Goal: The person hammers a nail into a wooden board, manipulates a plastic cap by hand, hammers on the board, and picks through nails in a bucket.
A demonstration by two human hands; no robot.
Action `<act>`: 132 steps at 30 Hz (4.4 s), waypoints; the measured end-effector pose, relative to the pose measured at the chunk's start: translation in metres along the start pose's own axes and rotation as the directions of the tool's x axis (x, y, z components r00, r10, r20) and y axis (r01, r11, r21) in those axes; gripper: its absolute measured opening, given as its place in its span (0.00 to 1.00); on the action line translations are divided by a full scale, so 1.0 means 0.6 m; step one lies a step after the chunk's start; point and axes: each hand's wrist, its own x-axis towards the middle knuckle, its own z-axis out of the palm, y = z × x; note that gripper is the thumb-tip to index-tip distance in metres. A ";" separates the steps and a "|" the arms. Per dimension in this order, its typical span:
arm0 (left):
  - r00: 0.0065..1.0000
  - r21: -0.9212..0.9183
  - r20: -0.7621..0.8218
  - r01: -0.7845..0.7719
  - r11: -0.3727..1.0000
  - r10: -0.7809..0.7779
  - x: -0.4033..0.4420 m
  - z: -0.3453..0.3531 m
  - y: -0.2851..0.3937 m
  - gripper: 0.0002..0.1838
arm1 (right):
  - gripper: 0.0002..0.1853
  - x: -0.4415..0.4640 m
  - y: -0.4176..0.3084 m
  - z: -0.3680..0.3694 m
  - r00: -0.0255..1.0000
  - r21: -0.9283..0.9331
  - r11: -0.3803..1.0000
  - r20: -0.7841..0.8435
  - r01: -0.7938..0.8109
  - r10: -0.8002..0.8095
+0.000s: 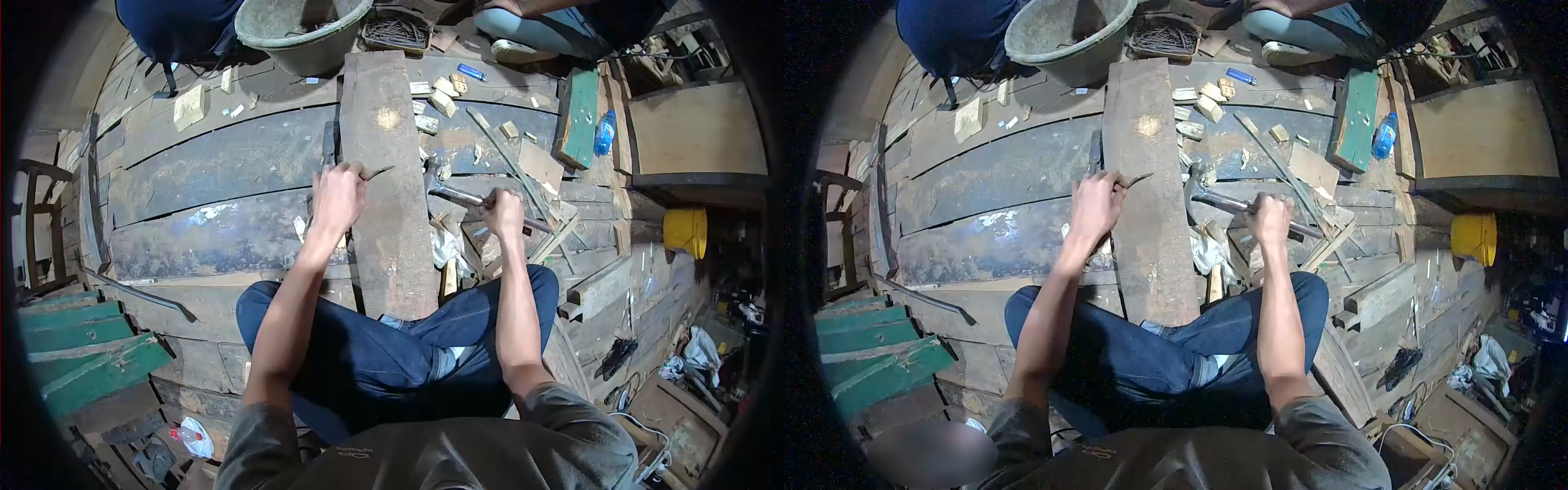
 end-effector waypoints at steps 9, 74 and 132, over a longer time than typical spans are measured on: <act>0.999 -0.076 0.041 0.009 0.997 -0.006 0.006 0.001 -0.002 0.06 | 0.21 -0.008 0.003 -0.078 0.986 0.147 0.989 0.161 0.024 -0.047; 0.915 -0.317 -0.365 0.051 0.947 -0.171 -0.340 -0.305 0.166 0.07 | 0.26 0.010 0.039 -0.030 0.986 0.095 0.990 0.121 0.106 -0.117; 0.963 -0.164 -0.266 0.002 0.986 -0.046 -0.190 0.080 0.043 0.08 | 0.24 -0.351 -0.229 -0.168 0.999 0.524 0.851 0.037 -0.025 0.006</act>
